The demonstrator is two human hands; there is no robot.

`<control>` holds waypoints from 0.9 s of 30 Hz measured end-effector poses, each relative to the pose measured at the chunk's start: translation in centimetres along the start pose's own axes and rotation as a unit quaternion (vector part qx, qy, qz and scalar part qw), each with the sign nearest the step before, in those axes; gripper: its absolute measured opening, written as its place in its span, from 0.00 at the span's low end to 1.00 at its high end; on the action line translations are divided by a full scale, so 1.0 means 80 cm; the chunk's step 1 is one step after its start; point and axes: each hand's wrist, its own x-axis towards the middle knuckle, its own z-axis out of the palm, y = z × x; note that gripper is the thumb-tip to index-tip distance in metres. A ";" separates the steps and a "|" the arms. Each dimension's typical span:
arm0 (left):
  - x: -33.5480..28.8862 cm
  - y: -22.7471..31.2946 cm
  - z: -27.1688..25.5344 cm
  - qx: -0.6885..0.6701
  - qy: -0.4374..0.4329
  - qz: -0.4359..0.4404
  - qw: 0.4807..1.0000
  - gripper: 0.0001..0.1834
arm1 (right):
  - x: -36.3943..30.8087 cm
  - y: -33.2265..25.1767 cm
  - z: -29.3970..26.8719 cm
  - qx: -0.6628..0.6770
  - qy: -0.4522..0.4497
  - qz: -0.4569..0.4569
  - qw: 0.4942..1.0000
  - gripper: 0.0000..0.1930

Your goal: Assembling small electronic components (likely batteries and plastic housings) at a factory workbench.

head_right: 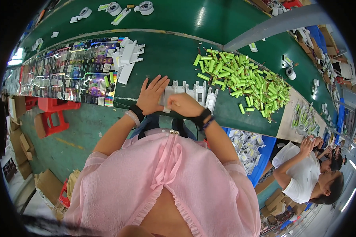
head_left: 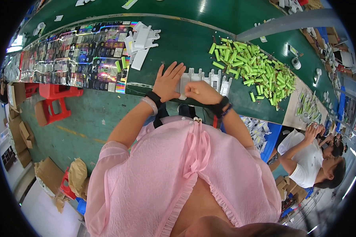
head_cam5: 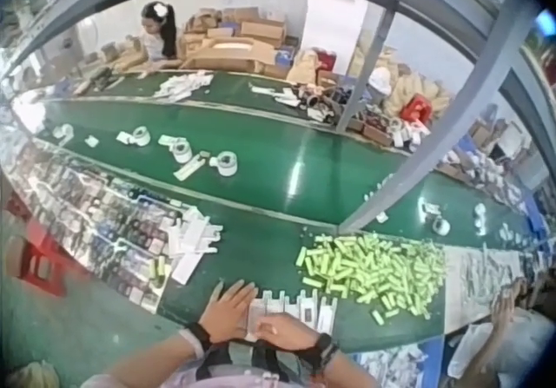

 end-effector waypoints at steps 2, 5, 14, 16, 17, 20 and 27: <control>-0.002 0.000 0.000 0.002 0.003 -0.005 1.000 0.62 | -0.029 0.004 -0.002 0.197 -0.040 0.011 0.979 0.06; -0.008 0.004 -0.014 -0.040 0.015 -0.008 0.999 0.64 | -0.044 0.014 0.004 0.664 -0.001 0.064 0.745 0.08; -0.031 -0.025 -0.014 -0.003 -0.019 -0.020 1.000 0.62 | 0.045 -0.009 0.017 0.337 0.060 0.073 0.937 0.09; -0.030 -0.023 -0.016 -0.037 -0.016 -0.025 0.999 0.59 | 0.060 -0.016 0.034 -0.069 0.194 0.032 0.978 0.04; -0.031 -0.022 -0.016 -0.036 -0.015 -0.026 0.999 0.59 | 0.061 -0.017 0.038 -0.069 0.193 0.032 0.978 0.04; -0.036 -0.023 -0.012 -0.042 -0.005 -0.025 0.999 0.59 | 0.064 -0.025 0.044 -0.138 0.166 0.057 0.975 0.03; -0.033 -0.023 -0.010 -0.030 0.000 -0.018 0.999 0.59 | 0.065 -0.023 0.028 -0.192 0.064 -0.005 0.979 0.03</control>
